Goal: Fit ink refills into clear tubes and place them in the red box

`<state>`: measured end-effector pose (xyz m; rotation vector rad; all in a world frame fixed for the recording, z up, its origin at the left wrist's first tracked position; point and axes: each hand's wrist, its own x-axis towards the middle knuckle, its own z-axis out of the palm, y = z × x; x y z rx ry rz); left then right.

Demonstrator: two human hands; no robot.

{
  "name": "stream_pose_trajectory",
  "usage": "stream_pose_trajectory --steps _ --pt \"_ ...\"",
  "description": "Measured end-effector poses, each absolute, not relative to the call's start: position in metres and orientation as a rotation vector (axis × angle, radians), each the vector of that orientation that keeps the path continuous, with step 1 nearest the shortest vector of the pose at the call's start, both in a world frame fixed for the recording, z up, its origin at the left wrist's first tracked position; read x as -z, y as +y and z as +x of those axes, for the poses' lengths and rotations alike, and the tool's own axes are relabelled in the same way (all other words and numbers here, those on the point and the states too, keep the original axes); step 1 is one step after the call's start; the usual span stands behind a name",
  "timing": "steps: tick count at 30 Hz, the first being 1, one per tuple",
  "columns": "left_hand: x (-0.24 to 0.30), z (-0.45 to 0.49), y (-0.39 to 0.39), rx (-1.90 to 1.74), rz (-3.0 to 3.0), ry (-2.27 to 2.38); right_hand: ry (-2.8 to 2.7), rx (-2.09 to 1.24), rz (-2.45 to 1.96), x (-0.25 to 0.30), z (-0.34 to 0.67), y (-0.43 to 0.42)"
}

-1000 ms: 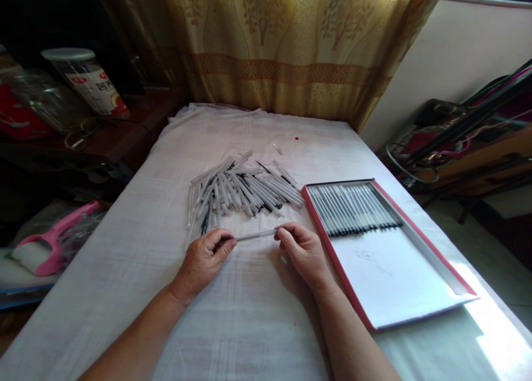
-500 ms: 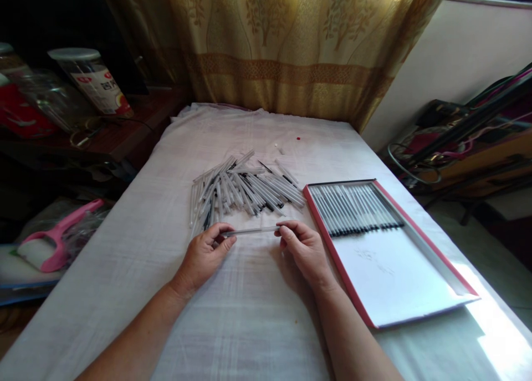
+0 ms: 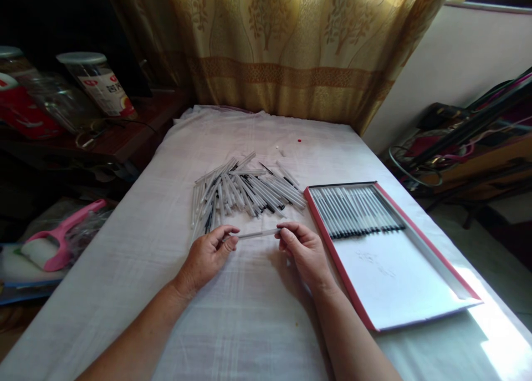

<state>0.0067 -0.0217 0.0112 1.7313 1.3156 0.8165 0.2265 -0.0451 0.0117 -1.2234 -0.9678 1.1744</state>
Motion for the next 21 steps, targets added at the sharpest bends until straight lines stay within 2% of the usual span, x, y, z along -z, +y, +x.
stream_pose_trajectory --steps 3,9,15,21 --pt "-0.013 0.006 -0.023 -0.697 1.795 1.296 -0.953 -1.167 -1.216 -0.01 0.224 -0.045" --pt "-0.005 0.008 -0.022 -0.908 1.687 1.316 -0.859 -1.222 -1.169 -0.003 0.218 -0.044" --pt "-0.013 0.008 -0.022 -0.697 1.791 1.291 -0.813 -1.227 -1.155 -0.003 0.215 -0.044" --pt "-0.005 0.01 -0.02 -0.928 1.667 1.264 -0.747 -1.26 -1.156 -0.002 0.212 -0.043"
